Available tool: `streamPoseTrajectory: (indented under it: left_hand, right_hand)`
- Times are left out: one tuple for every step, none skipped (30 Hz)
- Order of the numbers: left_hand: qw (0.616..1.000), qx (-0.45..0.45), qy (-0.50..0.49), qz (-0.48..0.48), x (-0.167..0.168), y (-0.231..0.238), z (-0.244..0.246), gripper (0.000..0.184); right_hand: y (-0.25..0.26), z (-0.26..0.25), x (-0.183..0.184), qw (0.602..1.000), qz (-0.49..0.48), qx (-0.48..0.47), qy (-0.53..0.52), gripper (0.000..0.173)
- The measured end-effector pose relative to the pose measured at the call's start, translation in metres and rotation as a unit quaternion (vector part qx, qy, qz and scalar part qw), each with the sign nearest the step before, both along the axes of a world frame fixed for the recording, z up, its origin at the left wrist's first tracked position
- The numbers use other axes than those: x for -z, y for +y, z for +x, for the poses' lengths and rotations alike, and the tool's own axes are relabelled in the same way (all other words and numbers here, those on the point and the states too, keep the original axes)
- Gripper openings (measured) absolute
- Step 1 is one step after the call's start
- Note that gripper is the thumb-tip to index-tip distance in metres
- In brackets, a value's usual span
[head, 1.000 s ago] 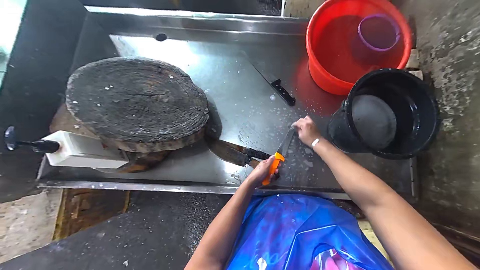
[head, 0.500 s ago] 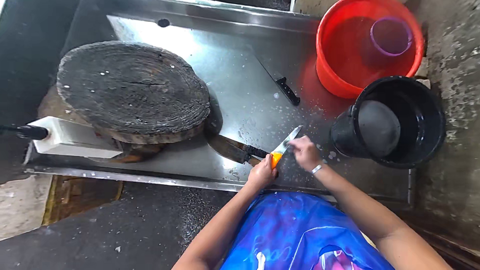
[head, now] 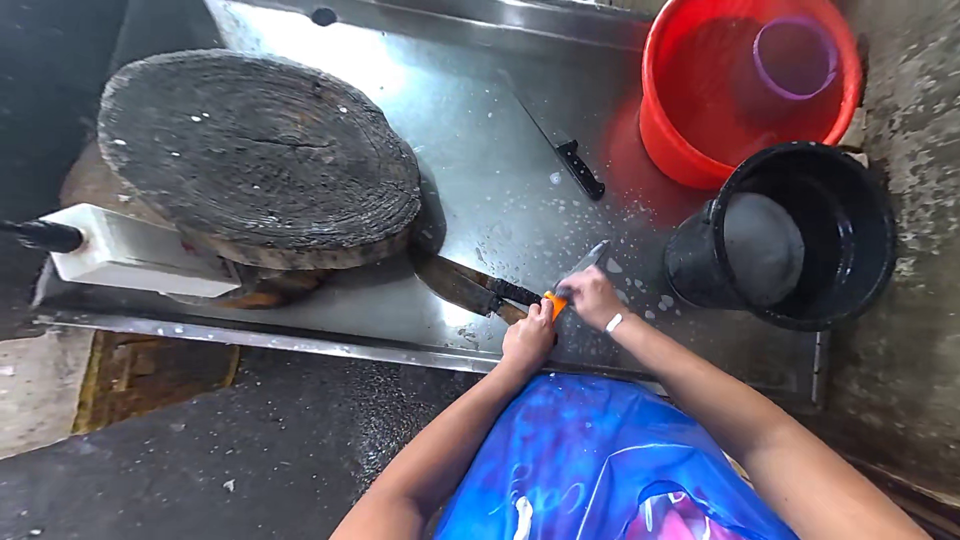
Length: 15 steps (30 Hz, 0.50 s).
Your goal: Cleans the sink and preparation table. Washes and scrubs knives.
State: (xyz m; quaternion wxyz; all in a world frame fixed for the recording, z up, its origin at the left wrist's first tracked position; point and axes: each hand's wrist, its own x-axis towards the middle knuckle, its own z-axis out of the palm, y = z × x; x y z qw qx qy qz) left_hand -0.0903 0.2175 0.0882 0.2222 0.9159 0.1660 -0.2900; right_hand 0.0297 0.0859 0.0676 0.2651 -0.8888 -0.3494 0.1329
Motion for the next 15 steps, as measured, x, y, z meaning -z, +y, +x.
streamPoseTrajectory:
  left_hand:
    - [1.0,-0.001,-0.002,0.001,0.0,0.001,0.0,0.048]
    - [1.0,0.0,-0.001,-0.001,0.0,0.001,0.0,0.048]
    - [1.0,0.002,-0.002,-0.001,0.001,-0.001,0.0,0.048]
    - [1.0,0.002,-0.006,-0.001,0.001,-0.003,0.0,0.048]
    - [1.0,0.0,-0.009,0.0,0.001,-0.003,-0.001,0.048]
    - [1.0,0.0,-0.011,0.001,0.001,-0.002,-0.002,0.047]
    - [1.0,-0.001,-0.011,0.002,0.0,0.0,-0.002,0.046]
    - [1.0,0.001,-0.01,0.003,0.0,0.001,-0.002,0.045]
    - [1.0,0.004,-0.008,0.004,0.001,-0.001,-0.002,0.047]
    - [1.0,0.006,-0.006,0.005,0.002,-0.003,-0.001,0.048]
    - [1.0,0.006,-0.006,0.006,0.002,-0.003,0.0,0.05]
    - [1.0,0.005,-0.006,0.006,0.002,-0.003,-0.001,0.05]
    - [1.0,0.003,-0.007,0.004,0.002,-0.001,-0.001,0.049]
    - [1.0,-0.002,-0.006,0.0,0.001,0.001,-0.001,0.049]
    - [1.0,-0.002,-0.005,-0.003,0.001,0.0,-0.001,0.049]
  right_hand:
    - [0.002,-0.005,0.001,1.0,0.01,-0.014,0.008,0.029]
    - [0.0,-0.001,0.003,1.0,-0.002,-0.011,0.002,0.03]
    - [-0.004,0.007,0.005,0.999,-0.03,0.008,-0.009,0.031]
    - [-0.005,0.013,0.006,0.998,-0.045,0.03,-0.019,0.031]
    - [-0.004,0.011,0.005,0.999,-0.038,0.032,-0.016,0.03]
    - [-0.002,0.001,0.003,1.0,-0.015,0.013,-0.004,0.029]
    - [0.0,-0.005,0.003,1.0,0.011,-0.01,0.013,0.031]
    - [-0.002,-0.006,0.006,0.999,0.03,-0.023,0.019,0.032]
    - [-0.007,-0.002,0.01,0.999,0.037,-0.021,0.008,0.032]
    - [-0.011,0.004,0.012,0.999,0.035,-0.005,-0.01,0.031]
    - [-0.011,0.007,0.012,0.999,0.035,0.006,-0.016,0.031]
    - [-0.009,0.005,0.01,0.999,0.038,0.0,-0.007,0.031]
    - [-0.004,0.0,0.008,0.999,0.047,-0.019,0.011,0.033]
    - [0.0,-0.004,0.009,0.997,0.058,-0.037,0.021,0.034]
    - [-0.001,-0.004,0.011,0.996,0.062,-0.052,0.022,0.034]
